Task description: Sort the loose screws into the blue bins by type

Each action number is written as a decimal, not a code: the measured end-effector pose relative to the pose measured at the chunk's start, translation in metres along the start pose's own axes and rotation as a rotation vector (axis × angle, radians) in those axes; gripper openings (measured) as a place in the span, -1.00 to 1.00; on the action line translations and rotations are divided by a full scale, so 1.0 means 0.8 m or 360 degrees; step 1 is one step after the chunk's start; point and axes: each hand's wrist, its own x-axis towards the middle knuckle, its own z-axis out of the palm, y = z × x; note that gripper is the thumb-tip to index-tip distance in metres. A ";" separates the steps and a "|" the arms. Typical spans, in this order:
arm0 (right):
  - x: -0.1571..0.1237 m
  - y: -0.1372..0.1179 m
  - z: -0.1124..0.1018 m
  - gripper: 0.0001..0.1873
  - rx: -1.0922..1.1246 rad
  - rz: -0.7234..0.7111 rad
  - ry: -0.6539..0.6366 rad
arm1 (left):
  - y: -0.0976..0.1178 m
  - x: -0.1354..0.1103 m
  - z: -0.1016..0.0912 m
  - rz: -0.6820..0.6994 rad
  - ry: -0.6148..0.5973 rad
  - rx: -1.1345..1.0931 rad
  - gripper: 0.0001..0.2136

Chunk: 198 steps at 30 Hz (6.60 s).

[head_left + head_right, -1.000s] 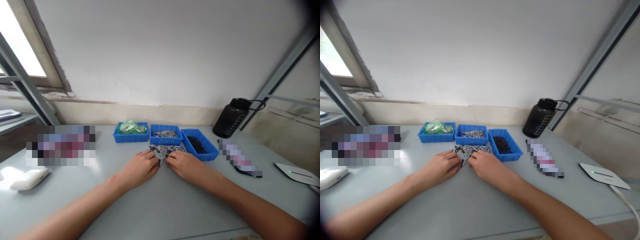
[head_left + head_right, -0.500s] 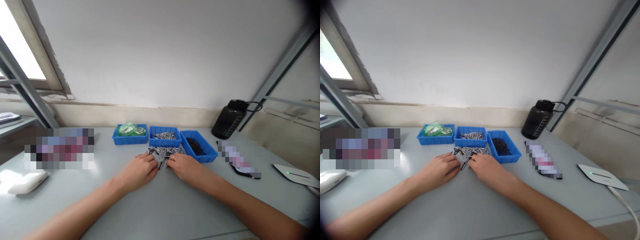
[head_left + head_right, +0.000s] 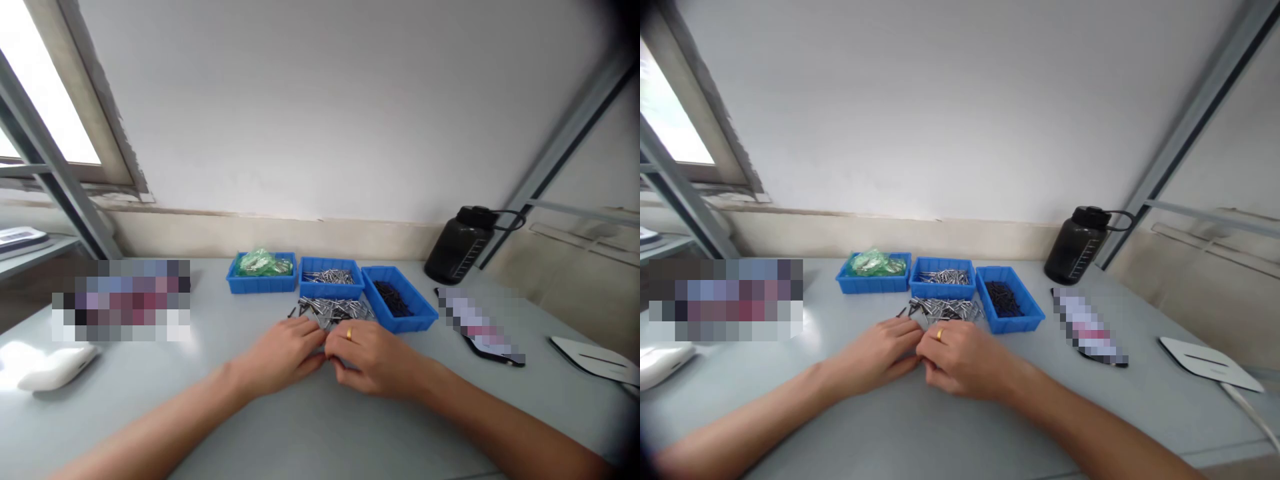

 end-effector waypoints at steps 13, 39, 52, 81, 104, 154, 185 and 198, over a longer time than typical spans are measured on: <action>0.002 -0.003 -0.007 -0.87 -0.0091 -0.0015 0.0054 | -0.002 0.000 0.003 0.0077 0.0070 -0.0057 -0.81; 0.001 0.010 0.004 -0.79 -0.0302 0.0363 -0.0180 | -0.007 -0.004 -0.005 0.0016 0.0534 0.0062 -0.79; 0.000 0.018 -0.013 -0.76 -0.0256 0.0372 0.0063 | -0.006 -0.004 -0.009 -0.0041 0.0574 0.0083 -0.84; -0.005 0.017 0.009 -0.84 -0.0417 0.0364 -0.0316 | -0.008 -0.004 -0.004 0.0004 0.0480 0.0110 -0.80; -0.001 0.004 0.001 -0.74 -0.0154 0.0212 0.0281 | -0.008 0.000 0.001 -0.0052 0.0335 0.0233 -0.78; 0.000 0.015 0.001 -0.75 -0.0199 0.0440 0.0087 | -0.012 -0.003 0.000 -0.0145 0.0450 0.0038 -0.80; 0.004 0.010 -0.002 -0.85 -0.0180 0.0274 -0.0174 | -0.017 -0.005 0.007 -0.0264 0.0350 -0.0098 -0.80; 0.002 0.010 0.000 -0.86 -0.0177 0.0265 -0.0173 | -0.015 -0.003 0.001 -0.0205 0.0313 -0.0070 -0.81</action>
